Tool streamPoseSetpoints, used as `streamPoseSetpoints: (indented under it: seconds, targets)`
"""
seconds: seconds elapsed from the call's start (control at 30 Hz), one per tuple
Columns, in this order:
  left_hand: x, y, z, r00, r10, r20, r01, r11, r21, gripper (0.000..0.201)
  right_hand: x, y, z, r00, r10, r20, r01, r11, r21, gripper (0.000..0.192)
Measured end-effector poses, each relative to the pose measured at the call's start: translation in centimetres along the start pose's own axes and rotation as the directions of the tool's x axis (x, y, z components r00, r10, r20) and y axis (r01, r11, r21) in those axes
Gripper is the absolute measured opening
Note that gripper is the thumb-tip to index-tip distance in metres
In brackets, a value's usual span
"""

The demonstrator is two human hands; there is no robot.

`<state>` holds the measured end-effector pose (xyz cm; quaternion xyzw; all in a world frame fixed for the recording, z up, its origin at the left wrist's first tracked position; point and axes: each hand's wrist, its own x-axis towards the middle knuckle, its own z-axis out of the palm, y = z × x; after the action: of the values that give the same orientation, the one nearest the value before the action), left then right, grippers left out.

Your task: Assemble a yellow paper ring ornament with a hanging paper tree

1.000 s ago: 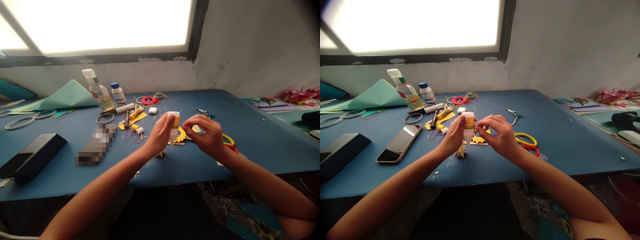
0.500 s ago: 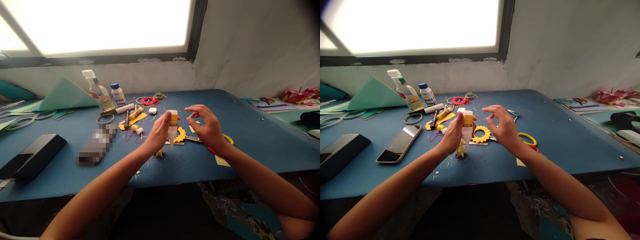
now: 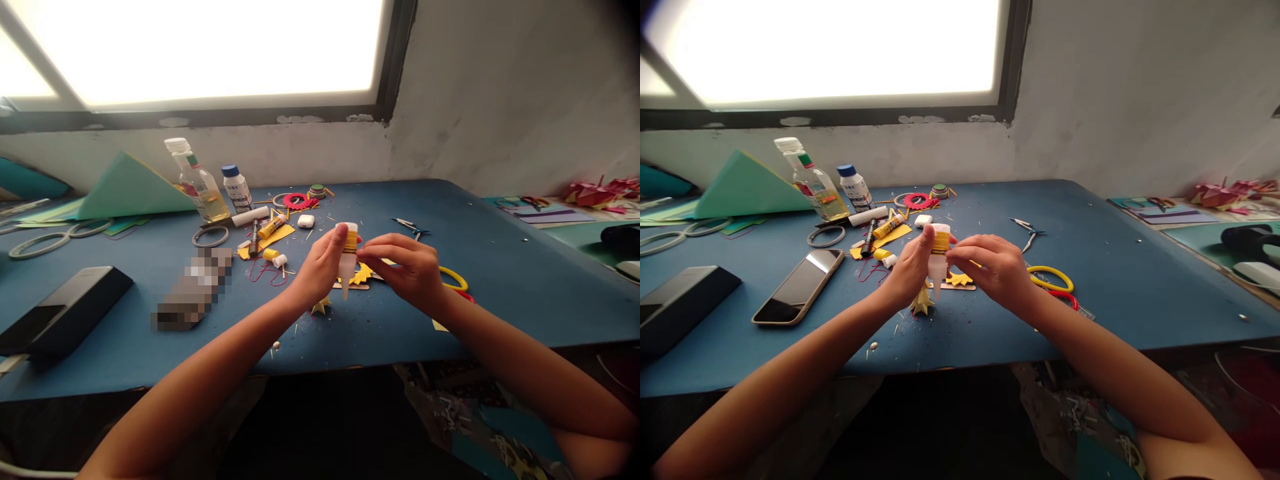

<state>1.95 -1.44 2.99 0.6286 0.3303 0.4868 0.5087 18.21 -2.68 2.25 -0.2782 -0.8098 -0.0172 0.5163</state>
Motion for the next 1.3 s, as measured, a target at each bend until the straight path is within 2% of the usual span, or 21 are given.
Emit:
streamPoseSetpoints:
  seconds: [0.3,0.53,0.63,0.73,0.83,0.93,1.0,1.03,1.1,1.13,1.23,1.27,1.3]
  targets:
    - [0.0,-0.2,0.0,1.0,0.014,0.008,-0.014,1.0,0.008,0.062,0.2,-0.1,0.5,0.999,-0.03,0.028,0.031,0.998,-0.047,0.01]
    - [0.1,-0.3,-0.1,1.0,-0.003,-0.006,0.003,1.0,-0.002,0.064,0.2,-0.1,0.2,1.0,0.03,0.005,-0.029,0.999,-0.035,0.006]
    - [0.0,-0.1,-0.1,0.999,-0.039,-0.005,0.039,0.998,-0.046,0.065,0.1,-0.1,0.1,0.991,0.129,0.02,-0.129,0.992,0.003,0.003]
    - [-0.1,0.3,0.0,0.997,-0.081,0.01,0.082,0.99,-0.116,0.066,0.1,0.3,-0.2,0.964,0.264,0.029,-0.265,0.964,0.027,0.015]
    - [-0.2,0.7,0.1,0.994,-0.107,0.013,0.107,0.979,-0.172,0.066,0.4,1.2,-0.6,0.928,0.371,0.031,-0.368,0.927,-0.07,0.029]
    - [-0.1,0.7,0.0,0.993,-0.117,0.007,0.116,0.972,-0.204,0.065,0.7,2.1,-1.1,0.928,0.37,0.029,-0.362,0.921,-0.146,0.028]
    - [0.0,0.6,-0.2,0.993,-0.114,-0.001,0.112,0.977,-0.181,0.065,0.8,2.5,-1.1,0.94,0.34,-0.026,-0.341,0.936,-0.087,0.013]
    - [0.0,0.5,-0.3,0.995,-0.105,0.0,0.103,0.984,-0.148,0.064,0.9,2.5,-1.0,0.934,0.355,-0.049,-0.356,0.934,-0.022,0.015]
    - [0.1,0.2,-0.4,0.998,-0.058,0.024,0.059,0.997,-0.049,0.06,1.3,2.5,-0.5,0.882,0.471,-0.028,-0.459,0.871,0.177,0.026]
    - [0.2,0.1,-0.4,0.998,-0.024,0.055,0.023,1.0,0.016,0.056,1.6,2.4,-0.1,0.838,0.545,0.022,-0.526,0.797,0.296,0.026]
    - [0.8,0.0,-0.1,0.979,0.077,0.187,-0.115,0.973,0.198,0.044,3.1,2.0,1.1,0.691,0.692,0.209,-0.654,0.474,0.59,0.033]
    - [1.2,0.0,0.1,0.971,0.104,0.216,-0.154,0.961,0.229,0.04,3.8,1.9,1.5,0.653,0.713,0.256,-0.668,0.383,0.638,0.037]
    - [1.6,0.1,0.3,0.965,0.129,0.228,-0.185,0.952,0.243,0.038,4.5,1.9,1.8,0.638,0.716,0.282,-0.668,0.332,0.667,0.041]
